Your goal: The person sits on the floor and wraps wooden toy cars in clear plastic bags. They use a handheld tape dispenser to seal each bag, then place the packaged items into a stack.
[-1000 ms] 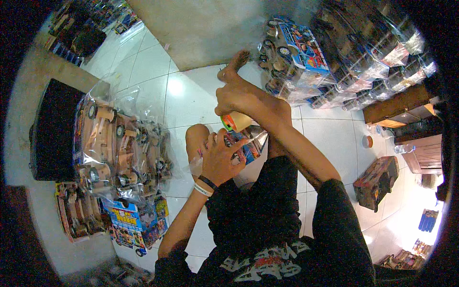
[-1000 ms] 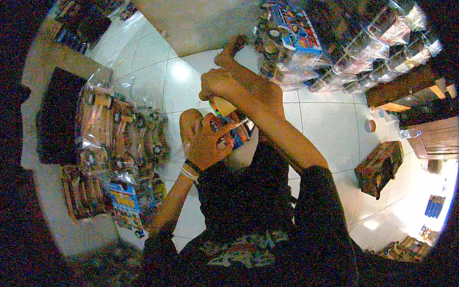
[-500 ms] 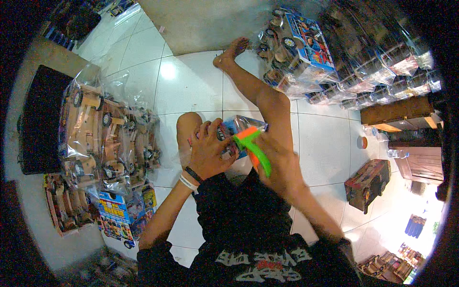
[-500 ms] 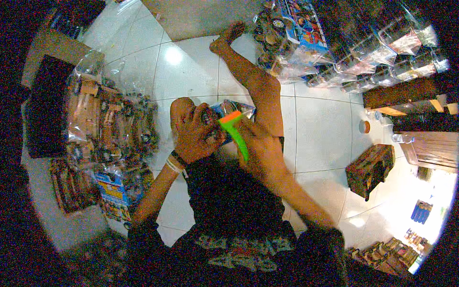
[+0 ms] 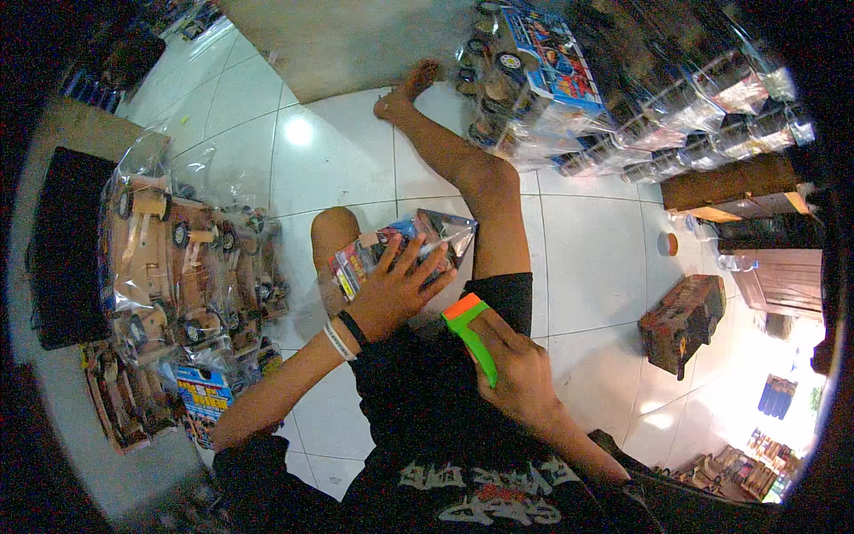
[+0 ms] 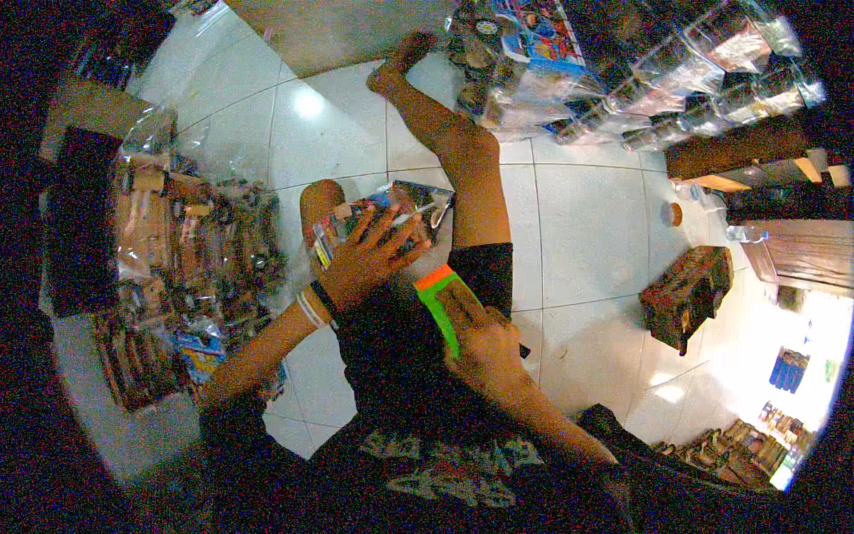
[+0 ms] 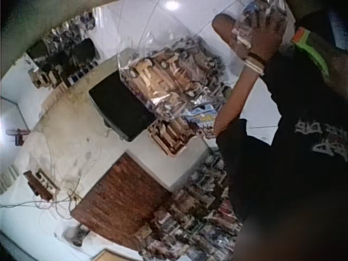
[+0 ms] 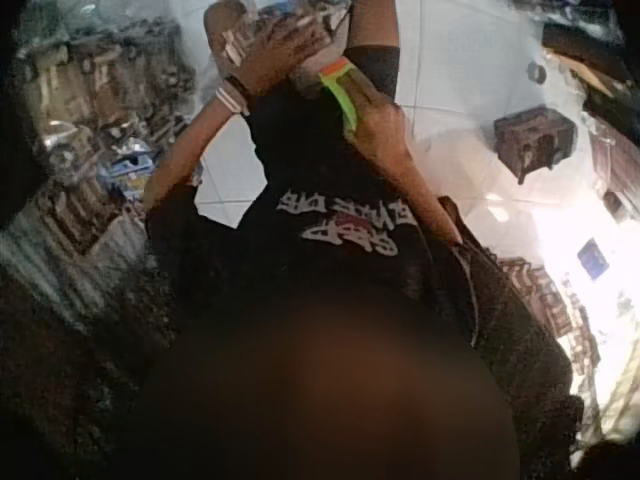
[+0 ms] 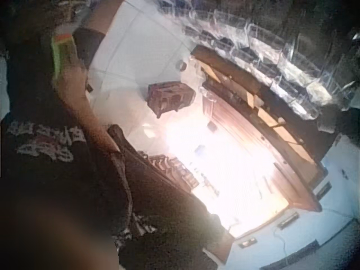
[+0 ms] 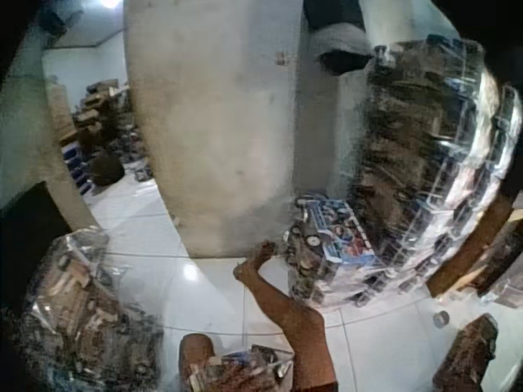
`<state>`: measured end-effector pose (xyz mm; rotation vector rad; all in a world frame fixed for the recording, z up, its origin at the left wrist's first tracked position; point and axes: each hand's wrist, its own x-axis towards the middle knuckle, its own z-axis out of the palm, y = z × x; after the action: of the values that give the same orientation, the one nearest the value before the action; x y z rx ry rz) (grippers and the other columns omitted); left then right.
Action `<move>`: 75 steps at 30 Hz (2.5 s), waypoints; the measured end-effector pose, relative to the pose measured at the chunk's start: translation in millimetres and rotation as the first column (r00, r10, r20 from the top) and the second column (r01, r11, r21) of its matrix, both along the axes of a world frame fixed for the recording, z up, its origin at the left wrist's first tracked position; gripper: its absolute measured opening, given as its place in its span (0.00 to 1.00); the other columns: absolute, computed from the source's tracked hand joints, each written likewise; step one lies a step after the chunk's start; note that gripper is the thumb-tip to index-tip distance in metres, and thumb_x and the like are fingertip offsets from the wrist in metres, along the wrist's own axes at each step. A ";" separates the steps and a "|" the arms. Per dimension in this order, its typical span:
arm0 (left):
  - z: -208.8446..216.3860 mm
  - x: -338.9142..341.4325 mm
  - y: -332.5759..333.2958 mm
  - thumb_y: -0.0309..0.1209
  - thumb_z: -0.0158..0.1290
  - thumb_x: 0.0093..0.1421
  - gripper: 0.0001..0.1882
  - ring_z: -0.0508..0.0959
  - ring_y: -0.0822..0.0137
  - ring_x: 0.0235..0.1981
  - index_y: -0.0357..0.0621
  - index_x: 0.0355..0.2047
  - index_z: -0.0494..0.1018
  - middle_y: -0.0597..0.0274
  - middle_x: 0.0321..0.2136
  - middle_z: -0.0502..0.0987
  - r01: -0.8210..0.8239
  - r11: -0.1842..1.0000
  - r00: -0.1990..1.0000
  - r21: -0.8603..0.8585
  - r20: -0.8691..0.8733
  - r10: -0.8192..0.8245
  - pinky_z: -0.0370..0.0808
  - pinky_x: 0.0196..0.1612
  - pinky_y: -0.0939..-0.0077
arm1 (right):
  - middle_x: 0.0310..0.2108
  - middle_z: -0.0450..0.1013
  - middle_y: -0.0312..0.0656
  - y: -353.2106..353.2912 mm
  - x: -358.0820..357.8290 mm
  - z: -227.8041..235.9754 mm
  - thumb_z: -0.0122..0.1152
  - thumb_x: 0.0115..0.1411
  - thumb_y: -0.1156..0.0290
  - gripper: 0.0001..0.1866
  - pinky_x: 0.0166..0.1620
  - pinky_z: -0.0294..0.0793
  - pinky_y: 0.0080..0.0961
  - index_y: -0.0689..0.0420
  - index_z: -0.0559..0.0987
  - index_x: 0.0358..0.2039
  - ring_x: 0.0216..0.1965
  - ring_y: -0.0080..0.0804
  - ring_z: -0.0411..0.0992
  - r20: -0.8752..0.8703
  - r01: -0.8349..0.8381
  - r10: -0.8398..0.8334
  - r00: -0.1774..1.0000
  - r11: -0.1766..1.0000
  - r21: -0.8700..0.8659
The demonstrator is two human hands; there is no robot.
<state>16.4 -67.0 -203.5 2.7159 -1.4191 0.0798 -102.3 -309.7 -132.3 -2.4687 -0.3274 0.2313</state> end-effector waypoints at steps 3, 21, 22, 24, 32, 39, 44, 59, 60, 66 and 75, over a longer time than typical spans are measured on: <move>-8.1 -9.7 -10.8 0.35 0.48 0.65 0.29 0.55 0.48 0.74 0.49 0.67 0.67 0.55 0.73 0.59 0.047 0.984 0.997 0.171 0.053 -0.057 0.55 0.70 0.27 | 0.59 0.74 0.45 6.4 -7.7 -9.2 0.69 0.48 0.71 0.34 0.41 0.83 0.46 0.51 0.75 0.60 0.41 0.53 0.80 -0.238 -0.106 0.074 0.968 0.987 -0.124; 2.3 -47.2 -33.0 0.36 0.48 0.67 0.28 0.60 0.52 0.72 0.36 0.64 0.71 0.50 0.71 0.61 0.093 0.974 0.980 0.207 -0.193 -0.052 0.46 0.77 0.47 | 0.48 0.82 0.52 -60.2 48.8 76.3 0.51 0.43 0.82 0.27 0.58 0.75 0.28 0.67 0.82 0.47 0.51 0.38 0.80 -0.180 0.426 -0.387 0.904 0.792 0.437; 3.1 -45.0 -35.0 0.36 0.48 0.66 0.28 0.62 0.51 0.71 0.35 0.64 0.70 0.50 0.70 0.62 0.059 0.991 0.989 0.120 -0.143 -0.042 0.48 0.77 0.47 | 0.47 0.82 0.52 -62.7 52.1 76.1 0.51 0.44 0.82 0.27 0.58 0.76 0.29 0.66 0.83 0.47 0.50 0.39 0.81 -0.132 0.416 -0.402 0.906 0.791 0.449; 2.5 -38.7 -38.7 0.36 0.49 0.67 0.29 0.63 0.50 0.71 0.33 0.65 0.68 0.48 0.70 0.63 -0.128 0.992 0.988 -0.019 -0.091 0.126 0.49 0.77 0.48 | 0.46 0.82 0.52 -66.4 59.0 75.6 0.51 0.44 0.82 0.26 0.57 0.76 0.28 0.66 0.83 0.46 0.47 0.38 0.82 -0.092 0.447 -0.455 0.886 0.782 0.435; -17.8 -45.2 -66.5 0.37 0.46 0.68 0.34 0.56 0.50 0.75 0.28 0.69 0.59 0.40 0.73 0.56 -0.441 0.858 0.896 0.264 0.187 0.403 0.49 0.77 0.55 | 0.48 0.82 0.51 -61.9 85.8 88.6 0.50 0.46 0.82 0.27 0.57 0.75 0.27 0.68 0.82 0.48 0.49 0.35 0.80 -0.025 0.427 -0.506 0.862 0.700 0.572; 2.2 -41.0 -68.0 0.38 0.52 0.66 0.36 0.61 0.42 0.71 0.23 0.66 0.61 0.33 0.69 0.61 -0.439 0.894 0.890 -0.092 -0.182 0.418 0.54 0.75 0.50 | 0.46 0.82 0.51 -36.9 114.2 83.8 0.55 0.49 0.80 0.25 0.55 0.76 0.26 0.67 0.82 0.50 0.48 0.32 0.80 0.058 0.322 -0.457 0.887 0.705 0.632; 0.8 14.1 -65.4 0.59 0.65 0.51 0.60 0.60 0.40 0.71 0.20 0.67 0.56 0.30 0.69 0.59 -0.631 0.775 0.763 0.041 -0.147 0.630 0.53 0.73 0.50 | 0.44 0.83 0.50 -24.9 133.5 80.7 0.60 0.52 0.75 0.24 0.55 0.77 0.27 0.66 0.83 0.51 0.46 0.31 0.81 0.109 0.264 -0.450 0.886 0.684 0.680; -9.9 -73.1 -115.5 0.49 0.56 0.64 0.46 0.45 0.44 0.77 0.28 0.71 0.56 0.36 0.75 0.48 -0.574 0.780 0.785 0.250 -0.100 0.611 0.44 0.76 0.46 | 0.44 0.83 0.50 -19.0 149.2 63.0 0.55 0.50 0.78 0.23 0.55 0.76 0.28 0.67 0.83 0.48 0.46 0.31 0.80 0.148 0.266 -0.416 0.897 0.777 0.570; -7.7 -76.9 -114.1 0.47 0.55 0.65 0.43 0.47 0.46 0.77 0.28 0.70 0.57 0.37 0.74 0.51 -0.581 0.803 0.793 0.136 -0.130 0.596 0.45 0.75 0.44 | 0.43 0.83 0.50 -17.6 151.2 62.6 0.56 0.50 0.77 0.23 0.53 0.77 0.28 0.65 0.83 0.48 0.44 0.31 0.81 0.142 0.269 -0.406 0.903 0.791 0.549; 26.1 -76.0 -86.5 0.37 0.55 0.66 0.25 0.71 0.46 0.63 0.32 0.58 0.71 0.41 0.59 0.73 -0.518 0.818 0.813 -0.249 -0.442 0.380 0.64 0.66 0.47 | 0.44 0.83 0.55 -5.9 169.5 61.4 0.58 0.51 0.77 0.22 0.52 0.79 0.31 0.63 0.84 0.47 0.45 0.39 0.83 0.277 0.179 -0.358 0.892 0.841 0.510; 62.1 -16.2 -6.7 0.30 0.50 0.69 0.12 0.81 0.45 0.48 0.34 0.45 0.79 0.41 0.43 0.82 -0.798 0.343 0.571 -0.496 -0.440 0.693 0.76 0.54 0.58 | 0.37 0.83 0.51 44.2 211.4 60.5 0.64 0.52 0.69 0.18 0.45 0.81 0.42 0.53 0.86 0.45 0.38 0.55 0.81 0.305 0.105 -0.216 0.928 0.934 0.342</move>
<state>0.2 -73.7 -141.4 2.3769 0.0997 0.3390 109.1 -265.5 -71.7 -2.1869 -0.2743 -0.3021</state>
